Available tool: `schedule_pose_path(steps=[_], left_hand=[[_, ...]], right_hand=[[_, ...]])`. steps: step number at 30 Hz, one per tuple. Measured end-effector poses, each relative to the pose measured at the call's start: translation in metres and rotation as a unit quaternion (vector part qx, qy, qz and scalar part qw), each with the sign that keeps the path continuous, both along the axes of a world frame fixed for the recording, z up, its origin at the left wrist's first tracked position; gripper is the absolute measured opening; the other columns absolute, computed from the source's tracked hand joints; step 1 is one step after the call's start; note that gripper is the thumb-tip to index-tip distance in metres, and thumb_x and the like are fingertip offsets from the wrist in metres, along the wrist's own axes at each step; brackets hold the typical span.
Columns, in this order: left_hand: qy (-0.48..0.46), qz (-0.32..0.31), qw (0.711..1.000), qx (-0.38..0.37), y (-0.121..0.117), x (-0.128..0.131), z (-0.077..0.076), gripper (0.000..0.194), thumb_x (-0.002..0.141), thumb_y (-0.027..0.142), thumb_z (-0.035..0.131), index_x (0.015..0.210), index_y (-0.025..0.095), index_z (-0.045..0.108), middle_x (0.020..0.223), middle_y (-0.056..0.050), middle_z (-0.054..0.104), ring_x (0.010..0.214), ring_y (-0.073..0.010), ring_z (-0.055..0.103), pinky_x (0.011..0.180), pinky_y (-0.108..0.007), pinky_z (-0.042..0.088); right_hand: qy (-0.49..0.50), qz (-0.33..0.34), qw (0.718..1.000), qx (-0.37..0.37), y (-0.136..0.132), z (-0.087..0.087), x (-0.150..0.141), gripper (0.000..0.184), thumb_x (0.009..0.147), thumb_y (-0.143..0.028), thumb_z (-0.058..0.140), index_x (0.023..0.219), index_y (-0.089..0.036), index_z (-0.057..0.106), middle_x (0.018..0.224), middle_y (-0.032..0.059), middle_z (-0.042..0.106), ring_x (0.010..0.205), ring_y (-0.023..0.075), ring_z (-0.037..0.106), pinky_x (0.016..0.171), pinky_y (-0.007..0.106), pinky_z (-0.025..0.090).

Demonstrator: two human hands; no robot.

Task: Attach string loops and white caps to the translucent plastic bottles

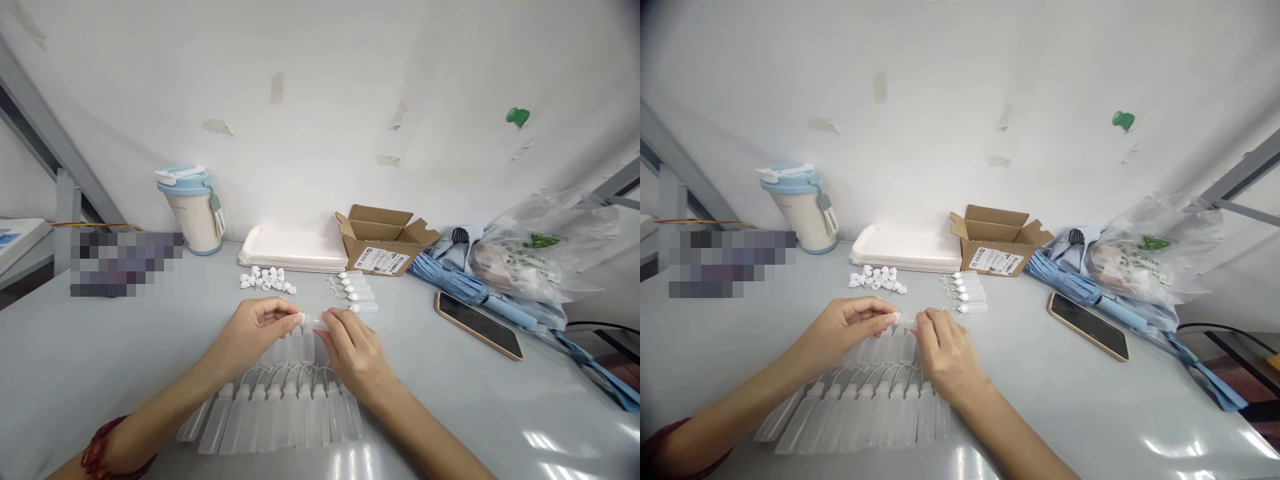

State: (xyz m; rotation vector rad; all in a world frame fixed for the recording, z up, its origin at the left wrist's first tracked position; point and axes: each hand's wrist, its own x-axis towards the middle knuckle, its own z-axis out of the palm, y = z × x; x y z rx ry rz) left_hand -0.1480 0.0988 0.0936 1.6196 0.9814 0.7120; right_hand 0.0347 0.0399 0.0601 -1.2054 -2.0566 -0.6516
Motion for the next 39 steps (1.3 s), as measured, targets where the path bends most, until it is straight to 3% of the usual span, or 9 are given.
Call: schedule_pose_path(steps=[7,14,18,27,30,35,39], left_hand=[[-0.018,-0.018,0.999,0.028,-0.0028,0.0002,-0.0031,0.021,0.076,0.039,0.062,0.081,0.019,0.067,0.08,-0.003,0.068,0.077,-0.0194,0.063,0.07,-0.03,0.052],[0.009,-0.025,0.999,-0.019,0.003,-0.0022,-0.002,0.024,0.076,0.042,0.063,0.074,0.018,0.067,0.061,0.002,0.059,0.058,-0.0133,0.055,0.059,-0.026,0.047],[-0.005,-0.038,0.999,-0.022,0.0063,-0.0037,-0.0047,0.024,0.076,0.041,0.064,0.076,0.018,0.068,0.065,0.001,0.06,0.061,-0.0138,0.056,0.063,-0.027,0.048],[-0.059,-0.033,0.997,0.035,0.0025,-0.0019,-0.0087,0.017,0.074,0.032,0.066,0.083,0.019,0.069,0.091,-0.004,0.067,0.091,-0.0204,0.062,0.085,-0.033,0.052],[-0.06,-0.03,0.998,0.008,0.0022,-0.0019,-0.009,0.018,0.074,0.034,0.067,0.085,0.019,0.068,0.089,-0.003,0.069,0.089,-0.0197,0.064,0.084,-0.032,0.052],[-0.027,-0.028,0.999,-0.02,0.0012,-0.0013,-0.0064,0.023,0.077,0.039,0.063,0.082,0.017,0.067,0.069,-0.001,0.067,0.071,-0.0178,0.064,0.073,-0.032,0.054],[-0.044,-0.047,0.996,-0.066,-0.0013,0.0003,-0.0036,0.022,0.079,0.037,0.06,0.078,0.016,0.064,0.064,-0.001,0.065,0.059,-0.0152,0.062,0.061,-0.029,0.054]], right_hand=[[-0.04,0.009,0.999,-0.002,-0.0003,-0.0009,0.0048,0.02,0.088,-0.005,0.045,0.106,-0.01,0.054,0.089,0.0127,0.064,0.072,0.0189,0.06,0.059,0.029,0.049],[-0.045,0.015,0.999,0.012,0.0,-0.0007,0.0051,0.021,0.087,-0.004,0.046,0.104,-0.012,0.055,0.09,0.0122,0.065,0.073,0.0184,0.06,0.06,0.029,0.049],[0.018,0.033,0.999,0.002,0.0009,-0.003,0.0024,0.014,0.09,-0.013,0.049,0.102,-0.011,0.055,0.084,0.0117,0.065,0.073,0.019,0.062,0.059,0.028,0.051],[0.186,0.079,0.97,-0.131,0.0002,-0.0049,0.0,0.011,0.088,-0.019,0.052,0.098,-0.015,0.056,0.082,0.0077,0.064,0.061,0.0143,0.059,0.052,0.025,0.05],[0.188,0.078,0.972,-0.118,0.0014,-0.0063,-0.0001,0.011,0.088,-0.017,0.051,0.098,-0.016,0.055,0.083,0.0081,0.064,0.064,0.0151,0.06,0.053,0.026,0.051],[0.145,0.064,0.987,-0.036,0.001,-0.0056,-0.0006,0.013,0.088,-0.013,0.05,0.1,-0.017,0.053,0.085,0.01,0.064,0.076,0.0182,0.061,0.057,0.027,0.052],[0.115,0.057,0.992,-0.001,0.0003,-0.0025,-0.0003,0.014,0.085,-0.007,0.051,0.095,-0.017,0.053,0.083,0.0096,0.064,0.072,0.0175,0.059,0.058,0.028,0.051]])
